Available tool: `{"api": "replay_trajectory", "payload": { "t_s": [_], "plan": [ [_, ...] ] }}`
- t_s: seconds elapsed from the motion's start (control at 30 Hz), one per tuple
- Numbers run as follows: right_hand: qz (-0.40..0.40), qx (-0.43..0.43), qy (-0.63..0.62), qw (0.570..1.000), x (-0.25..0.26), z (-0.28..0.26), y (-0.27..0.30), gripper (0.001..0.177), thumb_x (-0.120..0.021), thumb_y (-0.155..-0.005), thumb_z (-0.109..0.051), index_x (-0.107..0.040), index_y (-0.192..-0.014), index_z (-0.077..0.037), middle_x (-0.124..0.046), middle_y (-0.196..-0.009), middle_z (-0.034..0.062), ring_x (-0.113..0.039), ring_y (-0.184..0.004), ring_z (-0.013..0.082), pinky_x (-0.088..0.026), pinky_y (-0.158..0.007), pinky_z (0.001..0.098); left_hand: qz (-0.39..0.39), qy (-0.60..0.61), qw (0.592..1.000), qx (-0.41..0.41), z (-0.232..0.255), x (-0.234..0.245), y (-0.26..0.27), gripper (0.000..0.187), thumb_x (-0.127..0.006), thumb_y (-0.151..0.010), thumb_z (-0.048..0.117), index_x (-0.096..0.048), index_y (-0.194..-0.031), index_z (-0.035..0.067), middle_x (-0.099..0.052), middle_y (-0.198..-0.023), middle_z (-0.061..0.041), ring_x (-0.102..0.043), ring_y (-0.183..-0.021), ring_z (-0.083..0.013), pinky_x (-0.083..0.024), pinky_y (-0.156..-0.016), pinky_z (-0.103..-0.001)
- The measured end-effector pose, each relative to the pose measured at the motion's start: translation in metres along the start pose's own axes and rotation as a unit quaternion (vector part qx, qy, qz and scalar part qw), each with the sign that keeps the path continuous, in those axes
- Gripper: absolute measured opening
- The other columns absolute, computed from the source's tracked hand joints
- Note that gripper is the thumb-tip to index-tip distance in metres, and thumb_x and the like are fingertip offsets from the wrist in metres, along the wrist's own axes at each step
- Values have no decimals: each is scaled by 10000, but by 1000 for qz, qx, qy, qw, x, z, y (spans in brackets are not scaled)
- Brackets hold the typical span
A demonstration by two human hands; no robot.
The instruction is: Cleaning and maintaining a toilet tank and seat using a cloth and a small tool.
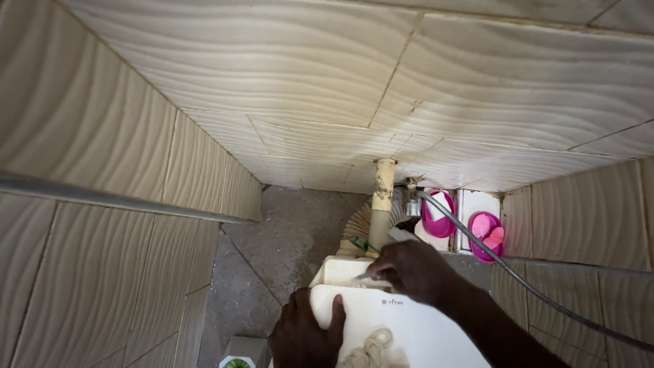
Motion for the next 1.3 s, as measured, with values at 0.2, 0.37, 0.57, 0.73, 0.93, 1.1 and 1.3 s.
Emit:
{"api": "replay_trajectory", "payload": {
  "t_s": [0.2, 0.37, 0.57, 0.73, 0.93, 1.1, 1.3],
  "plan": [
    [-7, 38, 12, 999, -8, -11, -12, 159, -754, -812, -178, -834, -943, -219, -783, -875, 26, -741, -826, 261, -575, -720, 414, -5, 10, 1000, 1, 4, 7, 0, 599, -628, -822, 629, -603, -1169, 142, -710, -1020, -164, -733, -904, -391, -595, -758, -559],
    [19, -21, 46, 999, 1, -15, -18, 207, -739, -791, -156, -838, -951, -241, -778, -879, 16, -742, -821, 255, -578, -712, 404, 33, 14, 999, -18, 4, 10, 5, 560, -643, -820, 625, -614, -1114, 149, -710, -1012, -164, -723, -859, -413, -584, -734, -569],
    [38, -8, 25, 999, -6, -16, -22, 186, -725, -823, -166, -832, -963, -226, -782, -919, 10, -754, -816, 242, -589, -712, 400, 50, 35, 997, -48, 7, 12, 4, 538, -666, -815, 589, -617, -1086, 127, -713, -1000, -159, -726, -858, -404, -586, -709, -561],
    [56, 3, 43, 997, -2, -16, -29, 218, -696, -833, -115, -844, -964, -206, -786, -917, 37, -760, -795, 240, -602, -692, 387, -4, 19, 1000, -19, 6, 11, 3, 563, -644, -841, 604, -606, -1132, 124, -700, -1033, -140, -745, -884, -350, -610, -736, -516],
    [18, 56, -39, 997, -9, -16, -28, 252, -708, -790, -127, -827, -1005, -183, -790, -935, 39, -769, -789, 213, -619, -690, 361, 56, 38, 996, -50, 8, 16, 8, 553, -666, -824, 585, -617, -1111, 114, -707, -995, -144, -738, -828, -374, -600, -689, -526],
    [-24, 4, -31, 999, -9, -28, -24, 135, -729, -876, -221, -829, -962, -192, -784, -900, 32, -756, -821, 211, -589, -741, 381, 82, 35, 993, -76, 8, 13, 7, 524, -673, -833, 568, -613, -1080, 109, -709, -962, -152, -735, -813, -379, -595, -665, -529],
    [-3, 0, -15, 1000, 5, 20, 17, 152, -713, -876, -221, -831, -966, -190, -791, -920, 21, -752, -863, 230, -589, -734, 386, 76, 7, 996, -35, 10, 19, 11, 531, -674, -816, 586, -614, -1104, 144, -714, -977, -144, -730, -807, -389, -589, -680, -531]
  ]
}}
Point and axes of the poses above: each hand's wrist, its own y-axis away from the middle knuckle, its own x-axis out of the back of the hand, z = x × y, the point moved 9 cm from there along -y, towards the middle knuckle
